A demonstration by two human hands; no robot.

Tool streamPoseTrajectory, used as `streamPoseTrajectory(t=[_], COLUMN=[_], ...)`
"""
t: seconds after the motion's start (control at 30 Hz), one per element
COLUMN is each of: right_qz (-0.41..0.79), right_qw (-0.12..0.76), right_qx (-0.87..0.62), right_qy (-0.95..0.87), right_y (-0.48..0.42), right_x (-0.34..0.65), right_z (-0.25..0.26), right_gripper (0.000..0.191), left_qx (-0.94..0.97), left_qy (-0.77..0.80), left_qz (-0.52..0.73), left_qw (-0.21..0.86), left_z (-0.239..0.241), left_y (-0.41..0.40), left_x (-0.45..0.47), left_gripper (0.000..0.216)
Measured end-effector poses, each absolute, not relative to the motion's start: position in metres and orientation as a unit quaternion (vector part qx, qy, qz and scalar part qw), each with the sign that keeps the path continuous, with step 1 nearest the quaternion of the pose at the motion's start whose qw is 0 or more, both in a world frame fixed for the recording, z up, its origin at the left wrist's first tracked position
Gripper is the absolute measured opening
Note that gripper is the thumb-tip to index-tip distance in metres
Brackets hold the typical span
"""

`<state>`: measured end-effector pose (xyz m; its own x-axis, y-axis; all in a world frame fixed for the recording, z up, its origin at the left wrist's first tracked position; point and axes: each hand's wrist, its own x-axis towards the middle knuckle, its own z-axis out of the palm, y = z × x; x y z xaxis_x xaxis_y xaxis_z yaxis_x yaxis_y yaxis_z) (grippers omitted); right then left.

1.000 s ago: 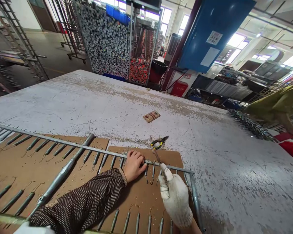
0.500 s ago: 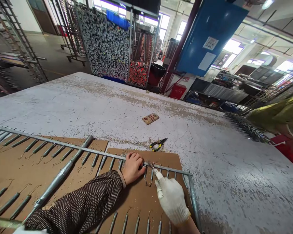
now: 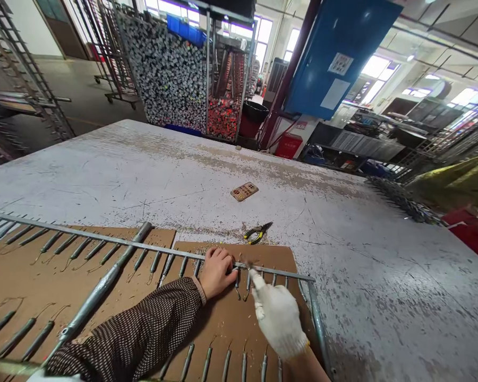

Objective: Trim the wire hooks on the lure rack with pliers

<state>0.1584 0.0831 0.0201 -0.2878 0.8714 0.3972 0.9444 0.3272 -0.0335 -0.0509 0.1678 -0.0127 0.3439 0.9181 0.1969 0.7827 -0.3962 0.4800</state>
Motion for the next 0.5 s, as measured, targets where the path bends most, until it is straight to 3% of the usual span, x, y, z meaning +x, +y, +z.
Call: streamPoseTrajectory(t=[0.1,0.3,0.5], right_qz=[-0.075,0.060,0.113], right_qw=[0.118,0.260,0.304], right_qx=[-0.578,-0.691,-0.714], right_qy=[-0.804,-0.671,-0.620], right_y=[0.083,0.067,0.037], right_x=[0.160,0.171,0.190], right_z=[0.013,0.024,0.006], right_gripper=[0.044,0.049,0.047], left_qx=[0.808,0.813,0.815], left_qy=[0.525,0.515,0.491], left_qz=[0.220,0.228,0.239], left_qw=[0.150,0.144,0.194], left_z=[-0.012,-0.010,-0.006], left_y=[0.168,0.169,0.170], left_x=[-0.052,-0.056,-0.055], left_gripper=[0.016,0.016,0.013])
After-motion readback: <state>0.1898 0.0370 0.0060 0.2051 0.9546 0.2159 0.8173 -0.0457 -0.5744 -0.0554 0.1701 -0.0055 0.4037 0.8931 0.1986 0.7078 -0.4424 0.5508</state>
